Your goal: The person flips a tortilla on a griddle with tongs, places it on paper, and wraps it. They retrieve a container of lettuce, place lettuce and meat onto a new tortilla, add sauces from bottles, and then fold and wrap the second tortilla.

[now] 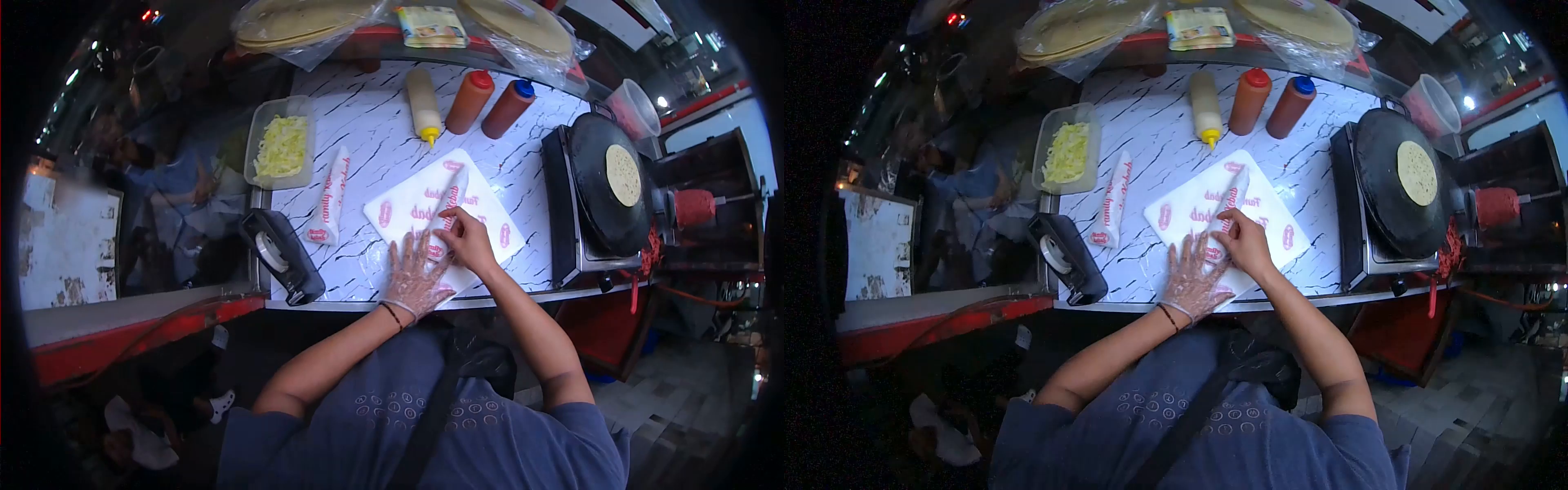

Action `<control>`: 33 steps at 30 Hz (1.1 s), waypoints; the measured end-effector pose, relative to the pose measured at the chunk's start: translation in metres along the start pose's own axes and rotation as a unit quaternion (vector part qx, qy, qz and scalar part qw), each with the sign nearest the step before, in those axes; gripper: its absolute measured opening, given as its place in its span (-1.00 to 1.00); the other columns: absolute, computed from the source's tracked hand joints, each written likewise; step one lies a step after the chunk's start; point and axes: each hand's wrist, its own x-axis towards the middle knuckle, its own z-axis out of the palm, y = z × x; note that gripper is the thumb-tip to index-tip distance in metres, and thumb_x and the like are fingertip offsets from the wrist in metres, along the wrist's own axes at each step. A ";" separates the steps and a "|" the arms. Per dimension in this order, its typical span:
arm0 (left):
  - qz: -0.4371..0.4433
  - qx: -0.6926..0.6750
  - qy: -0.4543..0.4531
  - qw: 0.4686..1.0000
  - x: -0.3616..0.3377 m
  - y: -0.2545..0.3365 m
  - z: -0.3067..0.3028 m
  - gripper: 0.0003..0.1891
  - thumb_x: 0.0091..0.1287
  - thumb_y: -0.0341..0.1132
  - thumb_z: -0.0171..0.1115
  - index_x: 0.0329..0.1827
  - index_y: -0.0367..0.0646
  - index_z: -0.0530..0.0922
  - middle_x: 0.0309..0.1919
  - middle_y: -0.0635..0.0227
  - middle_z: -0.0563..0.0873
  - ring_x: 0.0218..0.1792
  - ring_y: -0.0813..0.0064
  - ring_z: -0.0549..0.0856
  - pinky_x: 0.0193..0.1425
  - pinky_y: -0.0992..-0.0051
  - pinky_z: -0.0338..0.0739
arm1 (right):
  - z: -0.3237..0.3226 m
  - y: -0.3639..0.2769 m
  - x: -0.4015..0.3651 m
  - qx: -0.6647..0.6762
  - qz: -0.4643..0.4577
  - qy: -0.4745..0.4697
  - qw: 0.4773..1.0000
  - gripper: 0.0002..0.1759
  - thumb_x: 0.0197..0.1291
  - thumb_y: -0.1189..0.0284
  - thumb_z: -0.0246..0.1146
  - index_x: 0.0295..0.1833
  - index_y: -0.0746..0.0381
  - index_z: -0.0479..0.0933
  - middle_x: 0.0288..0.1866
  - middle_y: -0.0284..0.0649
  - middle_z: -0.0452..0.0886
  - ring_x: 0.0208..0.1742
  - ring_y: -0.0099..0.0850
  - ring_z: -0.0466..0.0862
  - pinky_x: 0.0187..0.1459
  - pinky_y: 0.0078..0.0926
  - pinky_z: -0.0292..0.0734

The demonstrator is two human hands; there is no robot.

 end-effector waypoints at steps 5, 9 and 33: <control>-0.041 -0.359 0.135 0.923 0.015 -0.005 0.041 -0.16 0.35 0.31 0.03 0.61 0.09 0.13 0.55 -0.20 0.04 0.57 -0.25 -0.07 0.55 -0.21 -0.25 | 0.073 -0.075 -0.011 -0.069 -0.182 -0.061 0.979 -0.59 0.16 0.37 0.38 0.12 0.26 0.57 -0.20 -0.05 0.62 -0.33 -0.24 0.61 -0.22 -0.28 0.55; 0.088 -0.027 0.107 0.990 0.001 -0.013 0.027 -0.25 0.30 0.23 0.18 0.56 0.33 0.24 0.53 -0.37 -0.10 0.54 -0.40 -0.10 0.56 -0.18 -0.14 | 0.170 -0.110 -0.015 0.013 -0.197 -0.287 0.937 -0.59 0.19 0.15 0.40 -0.02 0.24 0.68 -0.22 -0.02 0.66 -0.20 -0.20 0.66 -0.11 -0.28 0.54; 0.029 -0.004 0.046 0.999 0.016 -0.006 0.031 -0.09 0.36 0.26 0.03 0.59 -0.17 0.06 0.52 -0.16 0.10 0.56 -0.14 0.00 0.60 -0.04 -0.21 | 0.032 -0.018 -0.025 0.044 -0.064 0.063 0.995 -0.84 0.14 0.51 0.40 -0.16 0.30 0.74 -0.35 -0.17 0.69 -0.28 -0.42 0.66 -0.19 -0.47 0.54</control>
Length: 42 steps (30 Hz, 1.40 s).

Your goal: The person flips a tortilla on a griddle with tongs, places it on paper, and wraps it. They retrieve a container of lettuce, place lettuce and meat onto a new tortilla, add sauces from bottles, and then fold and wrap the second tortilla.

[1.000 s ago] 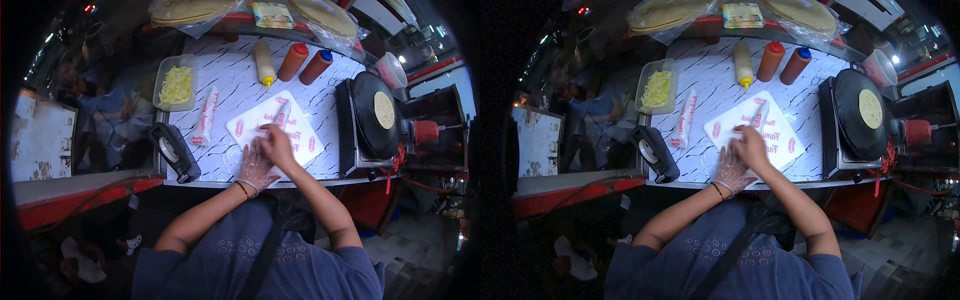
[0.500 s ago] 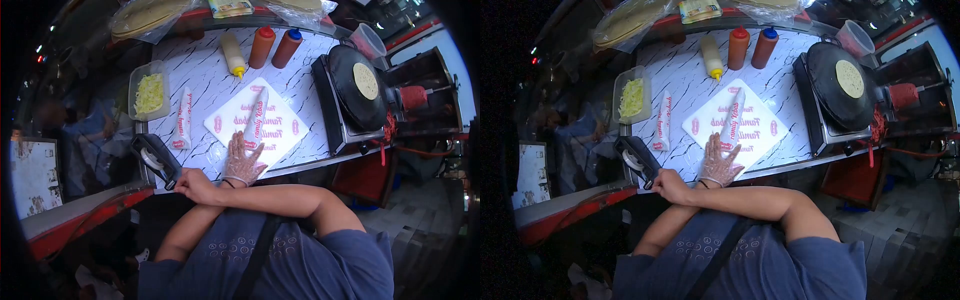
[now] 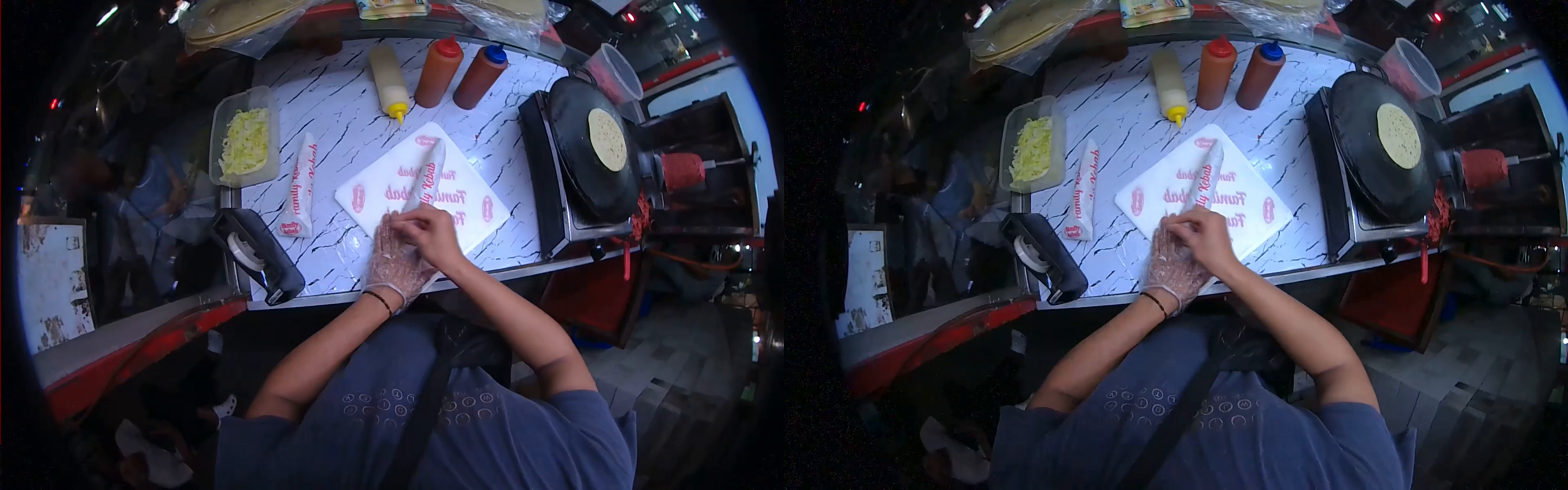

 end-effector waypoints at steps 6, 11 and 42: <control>-0.029 -0.026 -0.045 0.998 -0.006 0.002 -0.013 -0.18 0.37 0.28 0.02 0.63 0.14 0.09 0.55 -0.27 -0.10 0.58 -0.24 -0.18 0.62 -0.06 -0.34 | 0.005 0.051 -0.001 0.058 0.053 0.117 0.990 -0.72 0.09 0.53 0.45 -0.03 0.27 0.73 -0.39 -0.26 0.61 -0.45 -0.55 0.44 -0.37 -0.57 0.37; -0.019 0.008 -0.061 0.998 -0.006 0.003 -0.013 -0.23 0.36 0.28 0.04 0.58 0.18 0.22 0.55 -0.28 -0.14 0.58 -0.25 -0.23 0.61 -0.08 -0.34 | 0.001 0.042 0.008 0.096 0.082 0.127 0.984 -0.62 0.04 0.54 0.45 0.03 0.26 0.60 -0.50 -0.38 0.38 -0.49 -0.59 0.30 -0.43 -0.58 0.25; -0.080 -0.280 0.088 0.953 0.060 -0.044 -0.029 -0.58 0.02 -0.28 0.58 -0.14 -0.29 0.61 -0.35 0.13 0.72 -0.32 0.26 0.73 -0.19 0.33 0.62 | -0.035 0.048 -0.015 -0.199 -0.099 -0.089 0.971 -0.71 0.33 0.26 0.14 -0.09 0.28 0.57 -0.17 0.00 0.61 -0.10 -0.01 0.65 -0.08 -0.11 0.56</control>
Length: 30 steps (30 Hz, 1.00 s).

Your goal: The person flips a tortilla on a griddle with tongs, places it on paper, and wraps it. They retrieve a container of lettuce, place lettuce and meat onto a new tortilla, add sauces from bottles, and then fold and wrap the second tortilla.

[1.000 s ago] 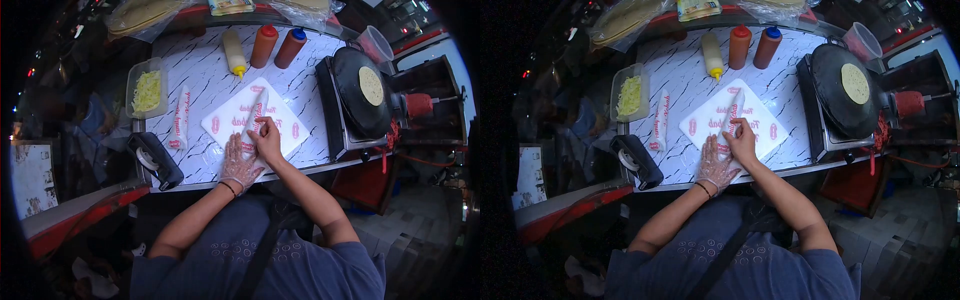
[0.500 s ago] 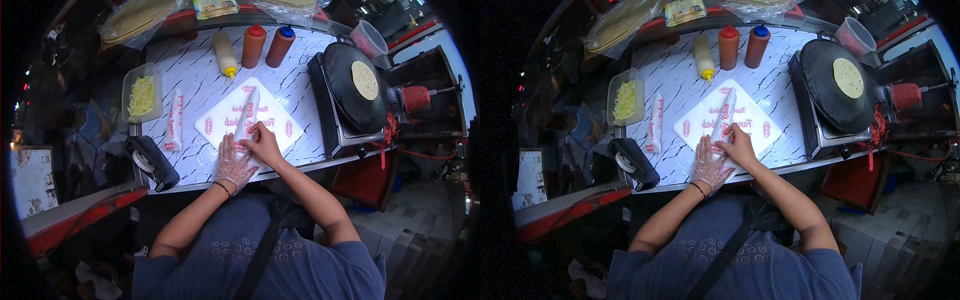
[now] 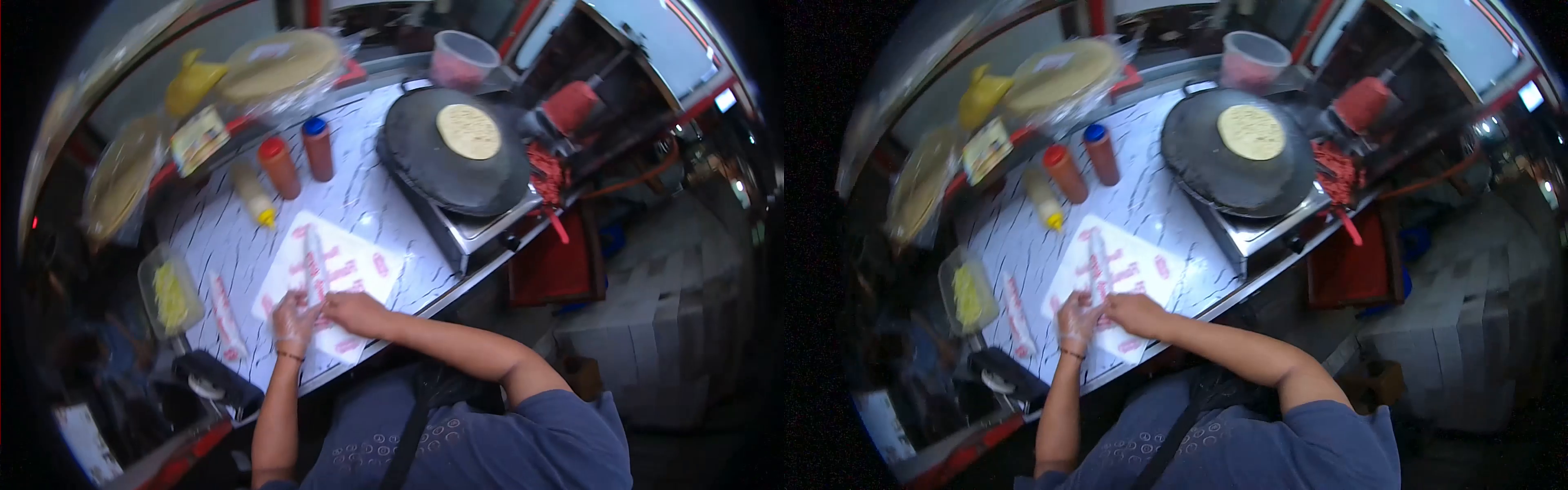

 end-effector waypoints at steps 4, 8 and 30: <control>-0.071 0.056 -0.018 0.996 0.002 0.027 -0.007 -0.54 -0.03 -0.24 0.63 -0.14 -0.27 0.63 -0.38 0.26 0.73 -0.31 0.40 0.73 -0.19 0.43 0.64 | -0.015 0.001 -0.015 -0.188 -0.318 0.037 0.929 -0.75 0.32 0.26 0.16 -0.07 0.22 0.51 -0.24 -0.19 0.48 -0.29 -0.27 0.61 -0.31 -0.34 0.55; -0.178 -0.050 -0.058 0.981 0.015 -0.016 0.004 -0.43 0.01 -0.25 0.59 0.06 -0.31 0.59 -0.23 0.11 0.70 -0.32 0.26 0.73 -0.16 0.33 0.65 | -0.073 -0.019 -0.050 -0.133 -0.316 0.124 0.931 -0.81 0.23 0.34 0.26 -0.13 0.23 0.54 -0.31 -0.22 0.49 -0.37 -0.32 0.59 -0.43 -0.35 0.50; -0.061 0.315 0.173 0.931 0.060 -0.034 -0.036 -0.38 0.13 -0.16 0.45 0.26 -0.20 0.52 0.08 0.03 0.64 0.12 0.04 0.60 0.34 0.20 0.42 | -0.475 0.248 -0.186 -0.315 0.151 0.233 0.908 -0.57 0.16 0.44 0.29 0.18 0.18 0.49 0.04 -0.04 0.51 -0.07 0.06 0.64 -0.09 -0.09 0.59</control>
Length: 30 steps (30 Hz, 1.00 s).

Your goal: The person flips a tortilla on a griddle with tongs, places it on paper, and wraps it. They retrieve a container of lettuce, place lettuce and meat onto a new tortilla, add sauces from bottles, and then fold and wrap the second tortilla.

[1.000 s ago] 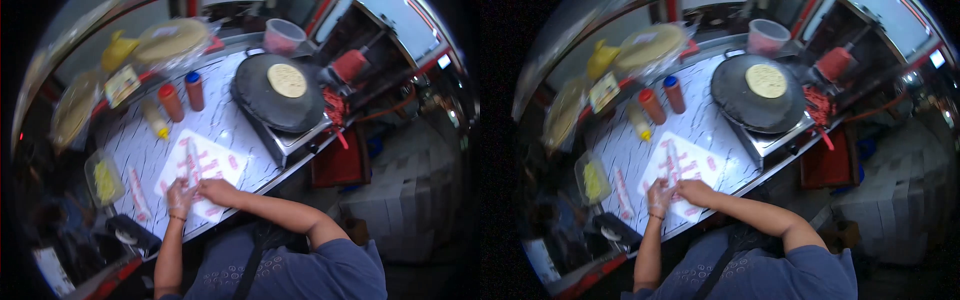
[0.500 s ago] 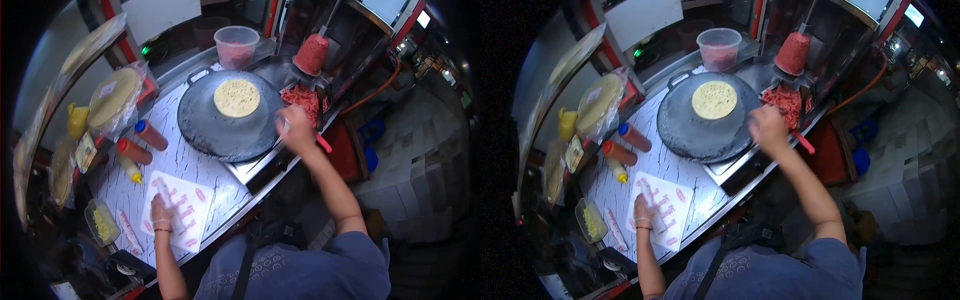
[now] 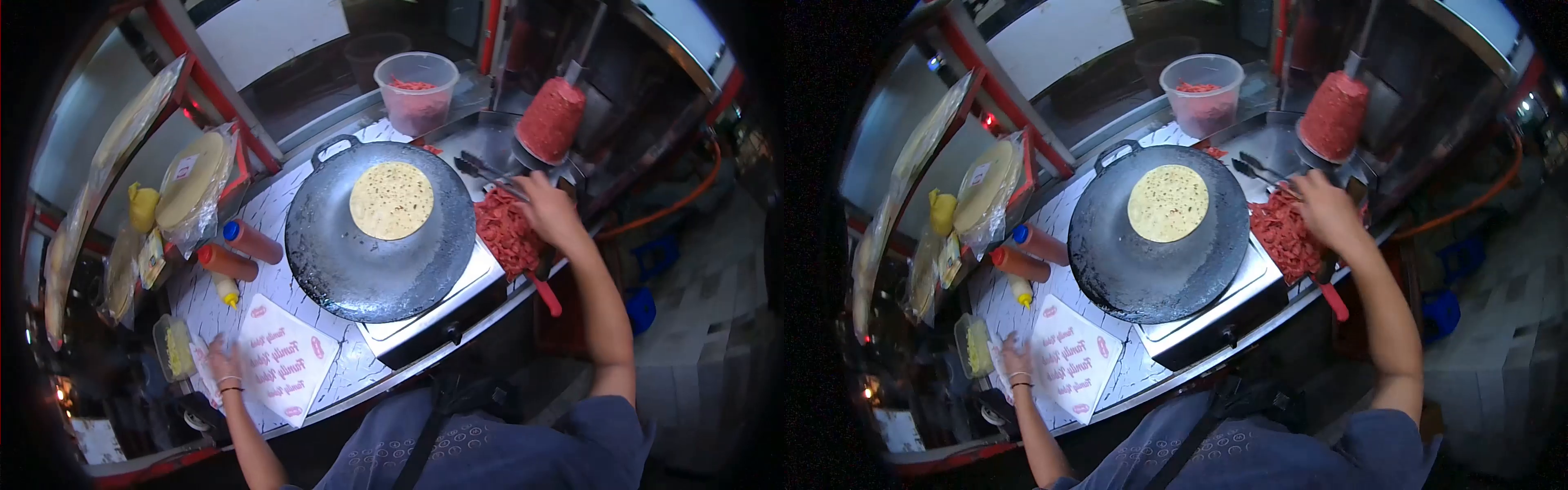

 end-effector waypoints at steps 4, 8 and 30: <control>0.048 0.005 -0.056 0.997 -0.050 0.099 0.021 -0.44 0.19 -0.19 0.39 0.27 -0.13 0.54 0.20 0.07 0.55 0.25 0.05 0.48 0.43 0.16 0.31 | -0.070 -0.023 -0.016 0.014 -0.136 0.068 0.988 -0.49 -0.03 0.60 0.33 0.12 0.09 0.63 -0.25 -0.20 0.51 -0.23 -0.19 0.61 -0.24 -0.27 0.54; 0.025 0.083 -0.022 0.996 -0.062 0.098 0.039 -0.42 0.22 -0.14 0.37 0.32 -0.06 0.51 0.40 0.18 0.37 0.41 -0.01 0.27 0.49 -0.03 0.15 | -0.034 -0.049 0.000 -0.076 -0.289 0.081 0.951 -0.50 0.03 0.49 0.21 0.16 0.04 0.63 -0.29 -0.26 0.48 -0.24 -0.28 0.56 -0.23 -0.33 0.48; 0.090 -0.043 -0.008 0.995 -0.068 0.085 0.037 -0.44 0.24 -0.04 0.32 0.27 -0.06 0.53 0.39 0.16 0.37 0.40 -0.04 0.26 0.45 -0.09 0.11 | -0.016 -0.162 -0.035 0.210 0.130 0.108 0.963 -0.63 0.24 0.35 0.35 0.10 0.31 0.63 -0.09 -0.01 0.73 -0.07 -0.31 0.74 -0.01 -0.38 0.56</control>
